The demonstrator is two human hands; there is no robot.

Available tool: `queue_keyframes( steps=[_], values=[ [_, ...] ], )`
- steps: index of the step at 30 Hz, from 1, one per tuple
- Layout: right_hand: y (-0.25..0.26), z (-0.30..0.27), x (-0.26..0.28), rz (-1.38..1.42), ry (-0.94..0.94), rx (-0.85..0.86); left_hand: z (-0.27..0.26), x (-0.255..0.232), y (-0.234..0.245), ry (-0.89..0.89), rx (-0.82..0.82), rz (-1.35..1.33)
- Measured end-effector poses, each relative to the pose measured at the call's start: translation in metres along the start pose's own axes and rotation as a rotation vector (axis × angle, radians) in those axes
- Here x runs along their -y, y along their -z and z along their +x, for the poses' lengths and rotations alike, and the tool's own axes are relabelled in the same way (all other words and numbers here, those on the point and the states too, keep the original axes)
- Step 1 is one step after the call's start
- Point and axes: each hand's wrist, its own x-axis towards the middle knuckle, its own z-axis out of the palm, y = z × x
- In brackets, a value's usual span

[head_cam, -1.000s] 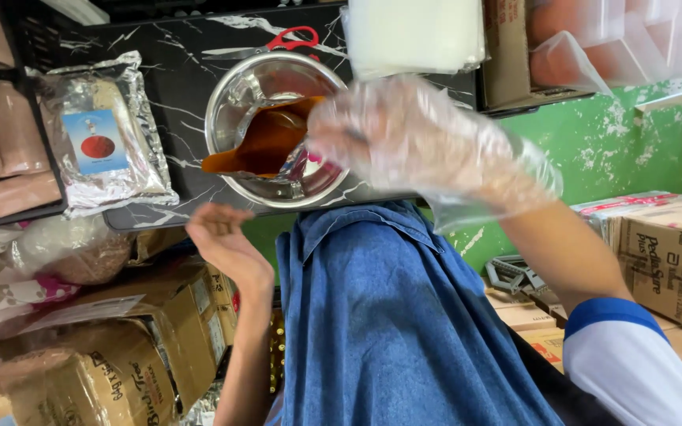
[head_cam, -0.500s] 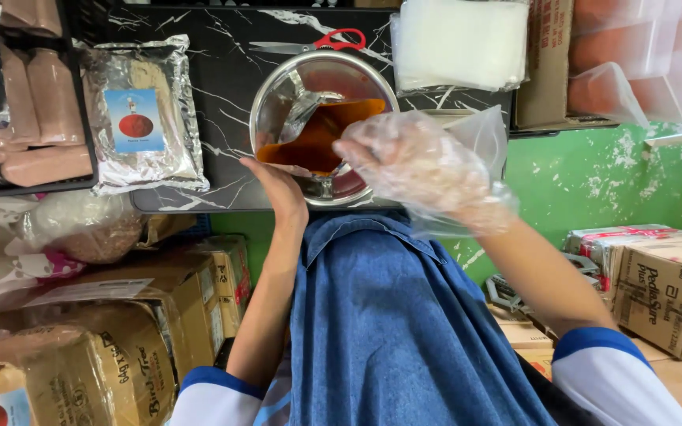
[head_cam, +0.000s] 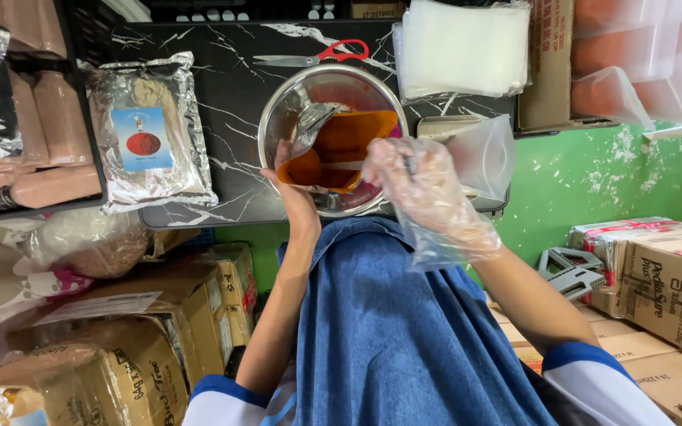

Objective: The person fills small plastic bags with a red powdered substance from a metal bowl, weighing them on a digital scale and then cutting the bags with scissors.

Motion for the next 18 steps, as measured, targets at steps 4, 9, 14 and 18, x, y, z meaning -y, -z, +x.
queue_keyframes(
  steps=[4,9,14,18],
  values=[
    [0.010,-0.005,-0.016,0.155,-0.154,-0.091,0.005,-0.009,0.003,-0.148,0.080,0.107],
    [-0.011,-0.015,0.001,0.142,-0.110,-0.129,0.008,0.004,0.006,-0.219,0.171,0.157],
    [-0.028,-0.023,-0.011,0.223,-0.086,-0.077,0.000,0.002,-0.003,-0.331,0.208,0.189],
    [-0.032,-0.019,-0.003,0.201,-0.070,-0.055,-0.003,-0.001,-0.007,-0.320,0.246,0.170]
  ],
)
